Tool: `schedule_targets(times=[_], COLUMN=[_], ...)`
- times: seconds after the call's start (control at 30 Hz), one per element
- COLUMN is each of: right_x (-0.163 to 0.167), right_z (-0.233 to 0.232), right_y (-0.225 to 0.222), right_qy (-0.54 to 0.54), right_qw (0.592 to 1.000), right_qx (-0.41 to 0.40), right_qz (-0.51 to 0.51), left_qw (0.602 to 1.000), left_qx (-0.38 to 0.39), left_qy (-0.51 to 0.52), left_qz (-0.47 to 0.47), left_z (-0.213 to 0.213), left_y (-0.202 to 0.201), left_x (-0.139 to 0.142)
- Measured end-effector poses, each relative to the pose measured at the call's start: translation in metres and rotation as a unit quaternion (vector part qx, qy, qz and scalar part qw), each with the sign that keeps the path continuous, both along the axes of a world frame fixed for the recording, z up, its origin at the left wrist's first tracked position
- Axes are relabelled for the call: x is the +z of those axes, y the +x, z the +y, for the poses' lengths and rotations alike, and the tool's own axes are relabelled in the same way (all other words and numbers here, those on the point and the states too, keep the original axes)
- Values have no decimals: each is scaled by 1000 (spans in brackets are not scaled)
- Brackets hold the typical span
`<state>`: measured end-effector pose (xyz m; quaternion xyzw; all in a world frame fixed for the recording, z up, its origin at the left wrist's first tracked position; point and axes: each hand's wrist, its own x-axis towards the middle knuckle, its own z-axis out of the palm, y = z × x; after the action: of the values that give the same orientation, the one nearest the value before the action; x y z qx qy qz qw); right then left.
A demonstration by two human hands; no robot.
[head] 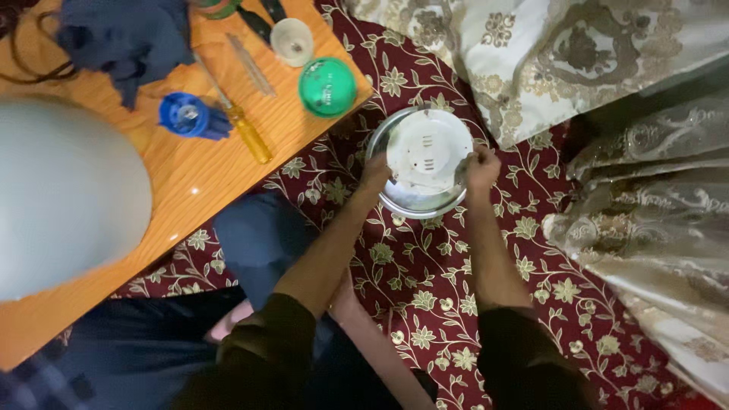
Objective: The person sits at a low table servicing a white electric appliance with its cover removed. They unscrew parts of the base plate with a screwdriver, pour contents from a canister, handle small components and fasteners, and use a wrench on the plate while sorting parts on the table.
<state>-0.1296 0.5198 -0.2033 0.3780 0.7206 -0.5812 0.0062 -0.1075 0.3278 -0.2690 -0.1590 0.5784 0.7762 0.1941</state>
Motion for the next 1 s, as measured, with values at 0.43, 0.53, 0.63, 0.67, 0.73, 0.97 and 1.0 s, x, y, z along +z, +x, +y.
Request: schedule_targets(times=[0.43, 0.53, 0.63, 0.67, 0.73, 0.97, 1.0], right_x=[135, 179, 211, 218, 227, 207, 205], right_z=[-22, -62, -110, -126, -163, -296, -307], right_y=[-6, -6, -7, -8, -12, -11, -10], right_qy=[-72, -99, -153, -173, -177, -230, -246], right_qw=[943, 926, 913, 911, 891, 876, 876], right_qx=[190, 222, 243, 247, 291, 331, 325], right_qz=[262, 289, 289, 281, 300, 264, 257], left_qw=[991, 987, 981, 974, 965, 763, 623], left_qx=[37, 44, 79, 88, 110, 247, 250], left_qy=[48, 26, 35, 37, 35, -471, -645], left_qz=[116, 153, 176, 203, 237, 368, 367], left_z=[-137, -181, -231, -247, -281, -363, -368], left_y=[25, 51, 78, 86, 99, 148, 154], left_x=[202, 242, 268, 273, 283, 288, 287])
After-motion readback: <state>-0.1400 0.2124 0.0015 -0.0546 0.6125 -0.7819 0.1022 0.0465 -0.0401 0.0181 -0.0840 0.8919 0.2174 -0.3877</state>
